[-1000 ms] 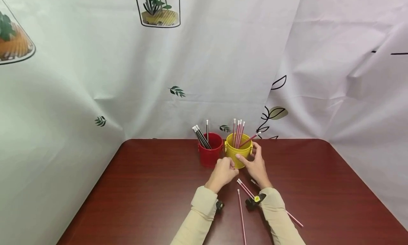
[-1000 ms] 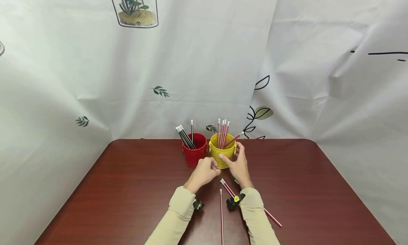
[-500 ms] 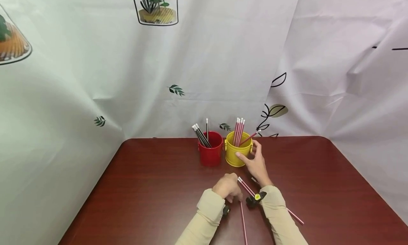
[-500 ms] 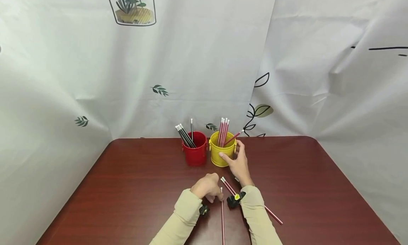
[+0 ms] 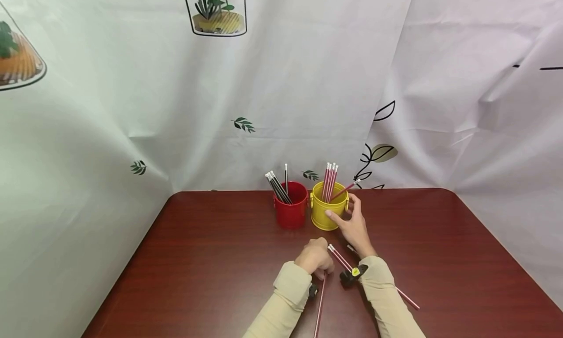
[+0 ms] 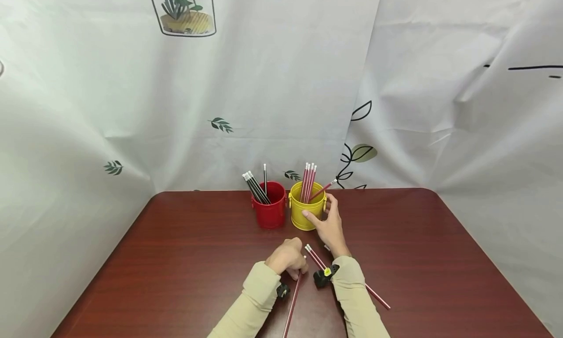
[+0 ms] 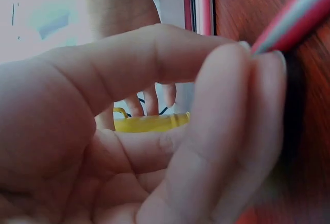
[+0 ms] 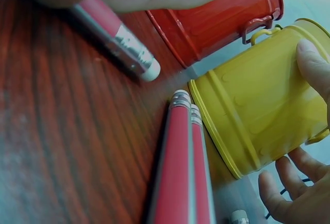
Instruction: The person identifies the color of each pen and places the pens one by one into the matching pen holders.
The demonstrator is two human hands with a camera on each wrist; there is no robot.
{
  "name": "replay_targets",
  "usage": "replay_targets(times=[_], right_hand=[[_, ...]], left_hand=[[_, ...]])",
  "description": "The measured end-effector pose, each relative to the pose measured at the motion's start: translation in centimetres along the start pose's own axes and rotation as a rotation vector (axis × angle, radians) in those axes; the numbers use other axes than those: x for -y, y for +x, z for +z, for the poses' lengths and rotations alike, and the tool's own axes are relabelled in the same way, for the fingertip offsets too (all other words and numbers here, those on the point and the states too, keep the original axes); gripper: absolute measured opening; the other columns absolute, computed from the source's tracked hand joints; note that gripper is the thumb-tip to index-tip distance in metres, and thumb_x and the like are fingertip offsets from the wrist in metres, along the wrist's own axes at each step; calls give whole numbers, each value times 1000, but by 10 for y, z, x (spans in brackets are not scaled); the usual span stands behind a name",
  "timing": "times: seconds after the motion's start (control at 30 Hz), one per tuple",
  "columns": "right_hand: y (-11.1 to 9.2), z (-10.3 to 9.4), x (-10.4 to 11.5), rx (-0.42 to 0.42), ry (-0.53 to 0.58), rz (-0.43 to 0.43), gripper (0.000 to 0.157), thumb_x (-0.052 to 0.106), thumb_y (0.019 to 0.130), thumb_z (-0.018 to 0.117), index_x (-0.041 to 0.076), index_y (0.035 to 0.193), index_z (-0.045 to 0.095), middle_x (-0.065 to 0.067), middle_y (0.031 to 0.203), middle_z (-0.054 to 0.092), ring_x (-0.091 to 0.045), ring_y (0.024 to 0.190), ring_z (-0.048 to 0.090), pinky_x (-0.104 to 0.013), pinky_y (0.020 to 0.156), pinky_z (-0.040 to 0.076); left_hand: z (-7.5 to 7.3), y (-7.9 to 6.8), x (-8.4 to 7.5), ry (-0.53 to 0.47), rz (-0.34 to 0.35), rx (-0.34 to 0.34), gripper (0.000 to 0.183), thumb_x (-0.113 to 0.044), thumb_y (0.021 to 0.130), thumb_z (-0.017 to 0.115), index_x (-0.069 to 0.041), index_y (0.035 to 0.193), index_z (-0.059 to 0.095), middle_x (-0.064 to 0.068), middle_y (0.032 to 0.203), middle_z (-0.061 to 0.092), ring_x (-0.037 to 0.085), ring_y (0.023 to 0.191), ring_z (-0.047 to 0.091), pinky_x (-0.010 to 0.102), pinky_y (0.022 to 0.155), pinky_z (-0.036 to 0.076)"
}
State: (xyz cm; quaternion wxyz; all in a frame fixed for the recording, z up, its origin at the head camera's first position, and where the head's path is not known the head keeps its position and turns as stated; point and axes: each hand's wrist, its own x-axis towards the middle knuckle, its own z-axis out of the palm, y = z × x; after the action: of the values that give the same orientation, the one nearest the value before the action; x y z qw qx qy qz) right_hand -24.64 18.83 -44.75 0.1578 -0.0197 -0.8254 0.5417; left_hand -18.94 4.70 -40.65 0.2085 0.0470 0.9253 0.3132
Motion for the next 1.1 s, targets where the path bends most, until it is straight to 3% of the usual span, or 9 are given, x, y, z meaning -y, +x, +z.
replay_targets(times=[0.5, 0.8, 0.93, 1.03, 1.1], right_hand=[[-1, 0, 1, 11, 6, 1, 80, 44, 75, 72, 29, 137, 25, -14, 130, 42, -31, 120, 41, -50, 100, 32], [-1, -1, 1, 11, -3, 8, 81, 45, 74, 73, 30, 137, 24, -13, 129, 43, -31, 119, 41, -51, 100, 32], [-1, -1, 1, 9, -5, 6, 81, 46, 74, 73, 30, 137, 25, -14, 129, 43, -31, 119, 42, -52, 99, 32], [-1, -1, 1, 9, -2, 6, 81, 46, 74, 73, 30, 137, 25, -13, 128, 43, -31, 118, 42, -52, 99, 32], [-1, -1, 1, 9, 0, 4, 81, 45, 74, 73, 29, 137, 25, -13, 128, 43, -31, 118, 42, -51, 99, 32]], left_hand=[[-6, 7, 10, -42, 94, -79, 20, -7, 70, 70, -5, 60, 53, 8, 58, 52, 19, 36, 55, 26, 35, 44], [-18, 11, 10, -119, 148, -115, 15, -8, 75, 70, 0, 72, 57, 8, 58, 54, 16, 37, 55, 26, 40, 46], [-25, 12, 11, -144, 225, -170, 21, -10, 77, 68, -3, 62, 56, 3, 47, 51, 14, 38, 53, 24, 38, 41], [-30, 13, 11, -160, 266, -226, 36, -11, 78, 66, -10, 48, 47, -1, 40, 45, 12, 36, 48, 22, 36, 35], [-34, 14, 11, -181, 300, -281, 34, -11, 77, 66, -11, 50, 45, -3, 42, 43, 9, 38, 44, 21, 37, 34]])
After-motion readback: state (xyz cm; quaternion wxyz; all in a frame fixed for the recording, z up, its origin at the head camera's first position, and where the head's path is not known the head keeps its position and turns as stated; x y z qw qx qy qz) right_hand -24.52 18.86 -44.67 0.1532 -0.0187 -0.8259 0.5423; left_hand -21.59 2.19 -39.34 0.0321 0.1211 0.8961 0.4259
